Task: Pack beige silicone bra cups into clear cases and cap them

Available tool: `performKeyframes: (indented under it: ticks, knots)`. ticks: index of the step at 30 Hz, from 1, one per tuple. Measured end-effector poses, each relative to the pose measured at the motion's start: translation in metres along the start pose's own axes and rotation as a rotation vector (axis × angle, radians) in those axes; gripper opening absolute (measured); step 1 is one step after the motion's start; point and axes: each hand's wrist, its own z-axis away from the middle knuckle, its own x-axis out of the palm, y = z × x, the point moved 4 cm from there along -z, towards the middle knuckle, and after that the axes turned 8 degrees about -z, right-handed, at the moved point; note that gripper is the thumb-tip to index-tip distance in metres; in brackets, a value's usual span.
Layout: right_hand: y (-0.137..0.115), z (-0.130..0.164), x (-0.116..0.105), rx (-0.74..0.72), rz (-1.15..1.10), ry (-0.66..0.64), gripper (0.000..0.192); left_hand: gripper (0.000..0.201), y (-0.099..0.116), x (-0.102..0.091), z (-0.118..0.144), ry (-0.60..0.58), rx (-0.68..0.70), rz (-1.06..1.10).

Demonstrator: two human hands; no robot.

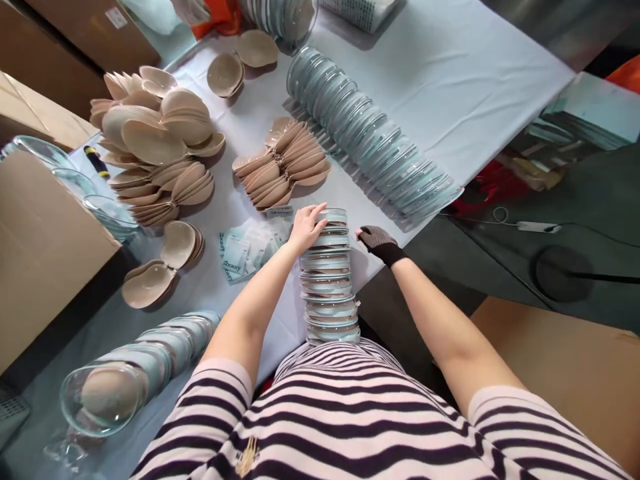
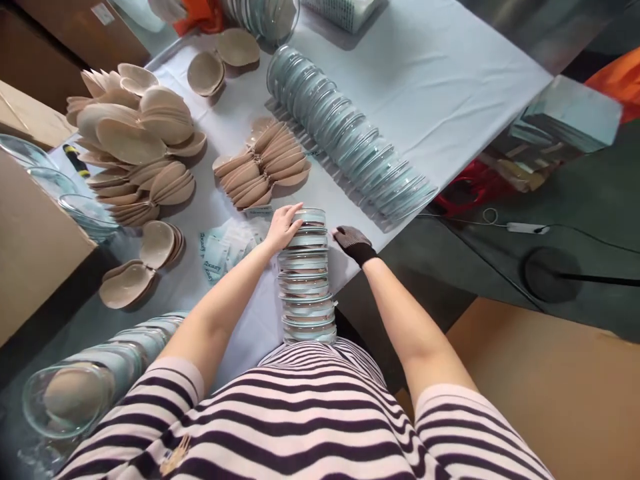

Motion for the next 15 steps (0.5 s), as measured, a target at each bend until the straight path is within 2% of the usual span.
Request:
performKeyframes:
  ticks: [1,3,5,7,10,15]
  knots:
    - [0.023,0.004,0.006,0.127,-0.092,-0.028,0.03,0.051,0.0,0.001,0.003,0.003,-0.008,-0.004]
    - [0.054,0.01,0.032,0.25,-0.3,-0.223,0.027,0.05,-0.002,0.001,0.004,-0.019,-0.006,-0.005]
    - [0.062,0.01,0.057,0.209,-0.417,-0.361,0.024,0.05,-0.003,-0.001,0.003,-0.051,0.005,-0.007]
    - [0.059,0.005,0.07,0.107,-0.405,-0.396,0.013,0.05,-0.004,-0.004,0.002,-0.075,0.01,-0.01]
    - [0.055,-0.003,0.07,0.054,-0.403,-0.446,0.011,0.05,-0.004,-0.007,0.003,-0.09,0.006,-0.013]
    - [0.056,0.006,0.056,0.144,-0.504,-0.514,0.008,0.05,-0.003,-0.006,0.004,-0.102,-0.006,-0.021]
